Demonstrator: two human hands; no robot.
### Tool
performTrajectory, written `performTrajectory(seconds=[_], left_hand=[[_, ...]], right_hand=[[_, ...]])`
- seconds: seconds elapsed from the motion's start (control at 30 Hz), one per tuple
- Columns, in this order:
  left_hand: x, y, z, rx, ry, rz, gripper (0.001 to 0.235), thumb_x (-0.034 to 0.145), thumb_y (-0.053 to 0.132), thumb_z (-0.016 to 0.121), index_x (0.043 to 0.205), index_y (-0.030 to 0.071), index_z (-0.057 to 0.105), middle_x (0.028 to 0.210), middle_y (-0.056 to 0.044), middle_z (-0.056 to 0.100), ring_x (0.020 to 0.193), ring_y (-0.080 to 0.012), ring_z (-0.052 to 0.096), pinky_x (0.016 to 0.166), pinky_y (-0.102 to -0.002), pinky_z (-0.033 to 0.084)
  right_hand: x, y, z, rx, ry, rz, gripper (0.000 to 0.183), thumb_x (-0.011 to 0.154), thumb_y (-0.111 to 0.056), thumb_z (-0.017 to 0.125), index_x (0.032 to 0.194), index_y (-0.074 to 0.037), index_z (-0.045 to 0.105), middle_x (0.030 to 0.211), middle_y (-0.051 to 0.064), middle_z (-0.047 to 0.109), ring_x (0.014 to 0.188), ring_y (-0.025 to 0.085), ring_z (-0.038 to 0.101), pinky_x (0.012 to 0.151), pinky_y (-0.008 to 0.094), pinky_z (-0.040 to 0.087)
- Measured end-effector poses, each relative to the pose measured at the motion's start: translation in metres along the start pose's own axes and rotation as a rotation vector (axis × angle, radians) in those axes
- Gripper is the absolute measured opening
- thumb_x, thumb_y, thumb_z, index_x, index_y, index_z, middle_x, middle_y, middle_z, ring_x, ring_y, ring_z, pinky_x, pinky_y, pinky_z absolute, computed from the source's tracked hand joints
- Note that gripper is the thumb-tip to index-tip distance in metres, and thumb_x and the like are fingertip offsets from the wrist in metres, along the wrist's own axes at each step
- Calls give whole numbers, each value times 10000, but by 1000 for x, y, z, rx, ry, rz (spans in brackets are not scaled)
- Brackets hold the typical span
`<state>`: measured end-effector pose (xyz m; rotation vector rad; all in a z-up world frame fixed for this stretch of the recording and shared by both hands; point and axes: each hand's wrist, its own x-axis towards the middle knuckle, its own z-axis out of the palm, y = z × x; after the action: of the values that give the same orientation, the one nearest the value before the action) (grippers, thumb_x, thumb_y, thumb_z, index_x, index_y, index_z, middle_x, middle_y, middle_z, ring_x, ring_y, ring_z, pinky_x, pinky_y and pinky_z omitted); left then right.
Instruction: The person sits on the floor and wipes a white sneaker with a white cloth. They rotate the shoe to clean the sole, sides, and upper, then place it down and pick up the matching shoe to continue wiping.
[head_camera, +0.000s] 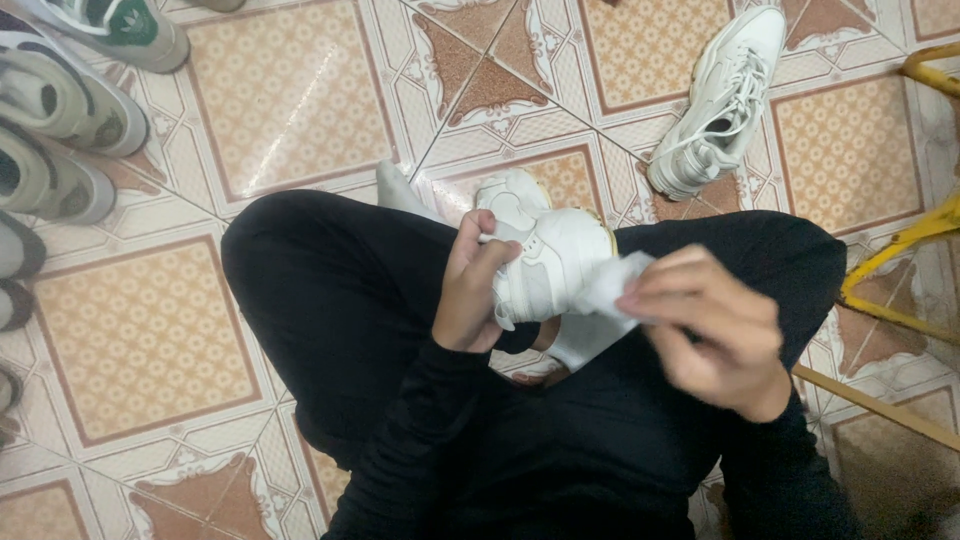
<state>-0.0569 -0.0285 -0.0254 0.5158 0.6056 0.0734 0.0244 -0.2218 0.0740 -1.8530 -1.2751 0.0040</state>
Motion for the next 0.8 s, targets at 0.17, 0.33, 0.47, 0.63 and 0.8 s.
performTrajectory(seconds=[0.17, 0.33, 0.47, 0.63, 0.8], left_hand=[[-1, -4, 3, 55, 18, -11, 245, 888, 67, 575, 976, 194, 385, 833, -53, 500, 703, -164, 520, 511, -297, 380], [-2, -12, 7, 84, 47, -10, 252, 896, 45, 566, 1009, 184, 387, 865, -38, 480, 741, -154, 520, 548, -292, 402], [-2, -20, 6, 85, 57, 6, 256, 893, 49, 568, 988, 195, 381, 786, -19, 460, 669, -136, 488, 511, -285, 379], [-1, -30, -1, 130, -7, 52, 316, 880, 20, 572, 977, 193, 326, 780, -11, 436, 610, -116, 459, 491, -272, 355], [7, -53, -5, 219, -42, 133, 330, 866, 14, 599, 936, 197, 333, 704, 42, 352, 559, -65, 354, 484, -250, 280]], right_hand=[[-14, 12, 1, -48, -200, -90, 185, 995, -6, 575, 1127, 26, 701, 1092, 190, 676, 963, 343, 670, 886, 418, 559], [-21, 16, -4, -209, -110, -78, 207, 987, 101, 566, 1094, 30, 728, 1057, 183, 660, 922, 350, 645, 870, 419, 540], [-20, 7, 4, -284, -67, -94, 229, 977, 150, 566, 1098, 44, 729, 1058, 193, 663, 913, 376, 640, 841, 439, 534], [2, -11, 3, -343, -306, -80, 310, 966, 117, 539, 1202, -17, 689, 1083, 100, 670, 957, 324, 644, 818, 423, 431], [26, 10, 9, -309, -537, -49, 343, 885, 41, 656, 1223, -14, 676, 1080, 105, 665, 955, 315, 584, 825, 416, 479]])
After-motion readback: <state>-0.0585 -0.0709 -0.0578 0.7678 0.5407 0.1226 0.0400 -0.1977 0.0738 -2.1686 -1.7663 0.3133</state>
